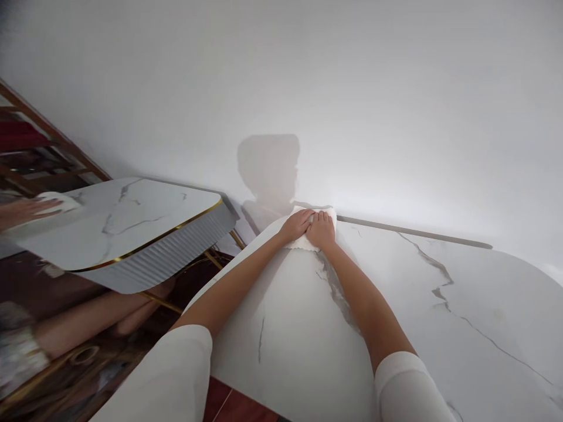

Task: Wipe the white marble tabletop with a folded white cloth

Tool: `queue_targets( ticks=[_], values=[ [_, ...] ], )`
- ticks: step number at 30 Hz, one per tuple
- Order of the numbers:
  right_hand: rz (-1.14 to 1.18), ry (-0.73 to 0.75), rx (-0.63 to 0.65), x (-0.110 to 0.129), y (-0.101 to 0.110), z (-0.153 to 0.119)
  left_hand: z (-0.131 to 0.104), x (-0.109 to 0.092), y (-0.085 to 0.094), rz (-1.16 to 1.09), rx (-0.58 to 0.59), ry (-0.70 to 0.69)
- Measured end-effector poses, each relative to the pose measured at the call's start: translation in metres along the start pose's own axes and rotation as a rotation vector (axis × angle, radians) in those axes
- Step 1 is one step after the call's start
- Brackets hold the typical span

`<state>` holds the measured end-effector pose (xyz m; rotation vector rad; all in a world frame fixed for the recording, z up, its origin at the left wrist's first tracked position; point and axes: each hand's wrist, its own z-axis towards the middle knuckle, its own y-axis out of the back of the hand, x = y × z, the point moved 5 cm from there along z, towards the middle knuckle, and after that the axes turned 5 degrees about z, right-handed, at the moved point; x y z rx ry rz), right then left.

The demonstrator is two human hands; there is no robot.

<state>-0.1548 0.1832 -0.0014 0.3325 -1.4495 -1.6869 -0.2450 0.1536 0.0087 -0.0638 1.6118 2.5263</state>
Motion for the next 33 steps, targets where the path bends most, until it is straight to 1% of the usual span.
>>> queue_targets(
  ticks=[3,6,10,16,20,24,26,28,30,33],
  values=[
    [-0.021,-0.032,0.002,-0.013,0.005,-0.002,0.012,-0.007,-0.009,0.018,0.022,-0.022],
    [-0.042,-0.055,-0.013,-0.021,0.01,-0.01,0.015,-0.015,-0.015,-0.003,0.023,-0.053],
    [-0.046,-0.092,-0.034,-0.022,0.014,-0.024,0.01,-0.026,-0.016,-0.017,0.007,-0.078],
    [-0.042,-0.148,-0.044,-0.014,0.016,-0.046,-0.004,-0.041,-0.01,-0.036,0.014,-0.102],
    [-0.063,-0.182,-0.051,-0.002,0.02,-0.065,-0.019,-0.05,-0.005,-0.036,0.045,-0.113],
    [-0.088,-0.185,-0.022,0.013,0.027,-0.086,-0.041,-0.058,0.003,-0.025,0.077,-0.148],
    [-0.109,-0.135,-0.006,0.022,0.031,-0.093,-0.055,-0.06,0.008,-0.022,0.098,-0.159],
    [-0.129,-0.05,0.001,0.032,0.033,-0.097,-0.068,-0.059,0.014,-0.031,0.106,-0.162],
    [-0.134,0.024,-0.005,0.04,0.031,-0.1,-0.08,-0.056,0.019,-0.032,0.105,-0.15],
    [-0.096,0.049,-0.024,0.051,0.023,-0.106,-0.097,-0.049,0.025,-0.013,0.104,-0.123]
  ],
)
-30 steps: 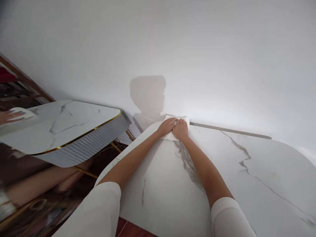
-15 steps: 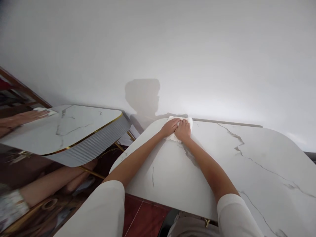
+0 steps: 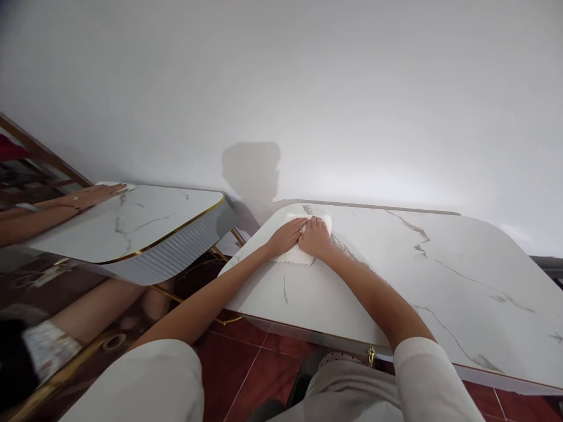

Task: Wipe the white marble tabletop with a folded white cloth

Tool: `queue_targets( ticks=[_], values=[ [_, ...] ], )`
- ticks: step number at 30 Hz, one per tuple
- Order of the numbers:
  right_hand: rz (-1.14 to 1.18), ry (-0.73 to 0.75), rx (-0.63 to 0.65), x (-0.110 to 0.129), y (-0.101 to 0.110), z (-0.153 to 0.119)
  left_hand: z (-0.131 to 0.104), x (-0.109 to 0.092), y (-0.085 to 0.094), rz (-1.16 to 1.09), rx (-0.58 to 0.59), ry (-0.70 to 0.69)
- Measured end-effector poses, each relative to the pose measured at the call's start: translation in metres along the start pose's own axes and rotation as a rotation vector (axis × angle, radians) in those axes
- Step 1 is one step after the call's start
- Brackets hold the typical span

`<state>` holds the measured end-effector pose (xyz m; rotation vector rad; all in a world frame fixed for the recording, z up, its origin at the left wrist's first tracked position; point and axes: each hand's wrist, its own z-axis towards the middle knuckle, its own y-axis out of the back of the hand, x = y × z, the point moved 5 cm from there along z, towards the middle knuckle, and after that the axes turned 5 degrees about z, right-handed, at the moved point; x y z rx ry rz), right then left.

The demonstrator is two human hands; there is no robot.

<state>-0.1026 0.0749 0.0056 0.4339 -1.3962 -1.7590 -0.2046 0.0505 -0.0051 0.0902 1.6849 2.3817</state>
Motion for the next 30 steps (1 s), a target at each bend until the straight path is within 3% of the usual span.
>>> queue_targets(
  ticks=[5,11,18,24,30],
  values=[
    [0.058,-0.028,-0.004,0.03,-0.007,-0.023,-0.036,-0.003,0.012,0.011,0.002,-0.019],
    [0.089,-0.017,0.032,0.065,0.001,-0.061,-0.083,-0.022,0.027,0.05,0.04,0.036],
    [0.107,0.044,0.057,0.068,0.015,-0.103,-0.111,-0.064,0.029,0.091,0.03,0.119],
    [0.077,0.049,0.074,0.04,0.025,-0.117,-0.091,-0.094,0.024,0.061,0.013,0.138],
    [0.027,0.036,0.052,-0.003,0.022,-0.08,-0.036,-0.082,0.015,-0.036,-0.012,0.18]
  ],
)
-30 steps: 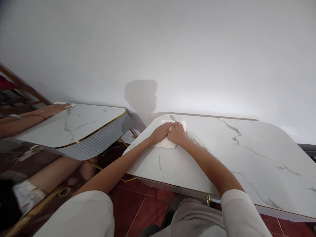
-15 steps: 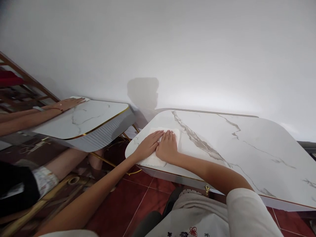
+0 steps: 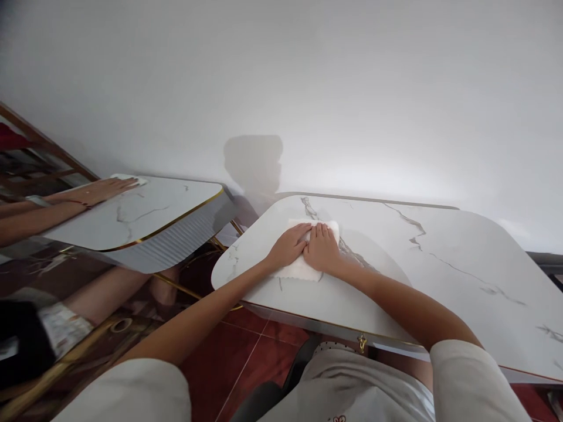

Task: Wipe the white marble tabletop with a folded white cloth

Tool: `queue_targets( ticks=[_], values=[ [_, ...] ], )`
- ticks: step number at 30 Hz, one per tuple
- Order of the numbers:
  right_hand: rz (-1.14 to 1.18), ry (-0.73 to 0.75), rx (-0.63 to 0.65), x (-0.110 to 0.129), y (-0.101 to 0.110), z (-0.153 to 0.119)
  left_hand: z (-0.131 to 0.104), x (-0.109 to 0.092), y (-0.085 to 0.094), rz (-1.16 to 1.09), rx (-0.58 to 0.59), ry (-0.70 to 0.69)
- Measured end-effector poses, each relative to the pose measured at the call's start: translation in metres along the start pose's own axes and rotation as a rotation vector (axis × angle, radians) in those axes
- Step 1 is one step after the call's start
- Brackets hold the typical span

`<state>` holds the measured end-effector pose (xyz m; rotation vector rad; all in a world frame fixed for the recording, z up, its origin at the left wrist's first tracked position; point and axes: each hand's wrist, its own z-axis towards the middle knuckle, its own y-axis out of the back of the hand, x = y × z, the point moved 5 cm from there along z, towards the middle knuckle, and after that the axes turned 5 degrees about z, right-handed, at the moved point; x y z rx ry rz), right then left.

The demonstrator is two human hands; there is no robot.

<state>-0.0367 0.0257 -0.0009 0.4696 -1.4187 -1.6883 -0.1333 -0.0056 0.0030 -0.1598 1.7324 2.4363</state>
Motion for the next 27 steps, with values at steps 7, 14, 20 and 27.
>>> queue_targets(
  ticks=[7,14,20,27],
  values=[
    [-0.021,-0.025,-0.032,-0.035,-0.011,0.064,0.066,0.037,-0.012,-0.116,-0.026,0.004],
    [0.044,-0.06,-0.024,-0.057,-0.025,0.122,0.112,0.077,-0.025,-0.123,-0.021,0.043],
    [0.089,-0.07,-0.032,-0.082,-0.03,0.157,0.148,0.09,-0.033,-0.067,-0.05,0.052],
    [0.075,-0.1,-0.062,-0.116,-0.021,0.157,0.178,0.067,-0.043,-0.081,-0.08,-0.069]
  ],
)
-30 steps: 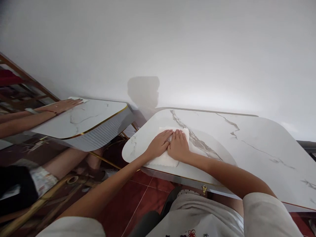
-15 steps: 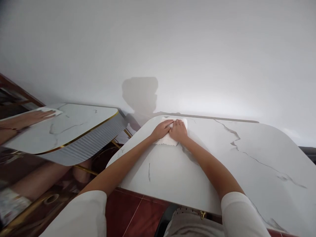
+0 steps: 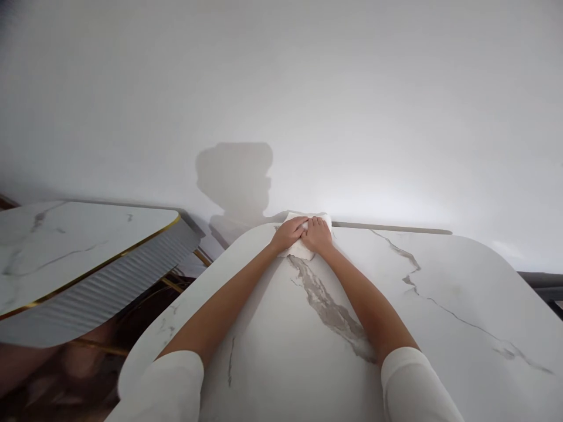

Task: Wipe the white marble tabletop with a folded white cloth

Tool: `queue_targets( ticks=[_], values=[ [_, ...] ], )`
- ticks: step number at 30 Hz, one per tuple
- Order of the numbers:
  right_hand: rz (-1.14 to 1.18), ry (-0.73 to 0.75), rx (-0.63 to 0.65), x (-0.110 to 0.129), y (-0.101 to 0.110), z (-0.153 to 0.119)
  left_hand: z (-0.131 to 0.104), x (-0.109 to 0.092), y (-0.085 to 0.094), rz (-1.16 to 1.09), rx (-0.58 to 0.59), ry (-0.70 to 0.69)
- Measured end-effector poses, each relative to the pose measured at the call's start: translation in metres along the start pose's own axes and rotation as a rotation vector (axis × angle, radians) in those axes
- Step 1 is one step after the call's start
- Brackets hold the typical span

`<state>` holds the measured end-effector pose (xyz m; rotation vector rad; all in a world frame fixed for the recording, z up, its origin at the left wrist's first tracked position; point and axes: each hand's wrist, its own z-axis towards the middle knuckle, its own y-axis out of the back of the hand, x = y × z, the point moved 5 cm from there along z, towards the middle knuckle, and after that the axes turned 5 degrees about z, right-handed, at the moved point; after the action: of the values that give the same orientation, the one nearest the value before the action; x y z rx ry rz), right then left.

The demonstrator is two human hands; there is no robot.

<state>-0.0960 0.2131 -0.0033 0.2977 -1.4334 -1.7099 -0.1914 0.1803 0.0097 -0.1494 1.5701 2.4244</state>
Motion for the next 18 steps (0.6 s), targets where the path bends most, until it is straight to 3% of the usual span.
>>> queue_targets(
  ticks=[4,9,18],
  values=[
    [-0.013,-0.037,-0.007,-0.007,0.006,-0.012,0.002,-0.014,-0.004,-0.011,-0.003,-0.082],
    [-0.048,-0.059,-0.026,0.0,0.012,-0.032,-0.01,-0.025,-0.004,0.02,0.001,-0.122],
    [-0.069,-0.064,-0.025,0.04,0.015,-0.085,-0.065,-0.039,0.011,0.064,0.06,-0.099]
  ],
)
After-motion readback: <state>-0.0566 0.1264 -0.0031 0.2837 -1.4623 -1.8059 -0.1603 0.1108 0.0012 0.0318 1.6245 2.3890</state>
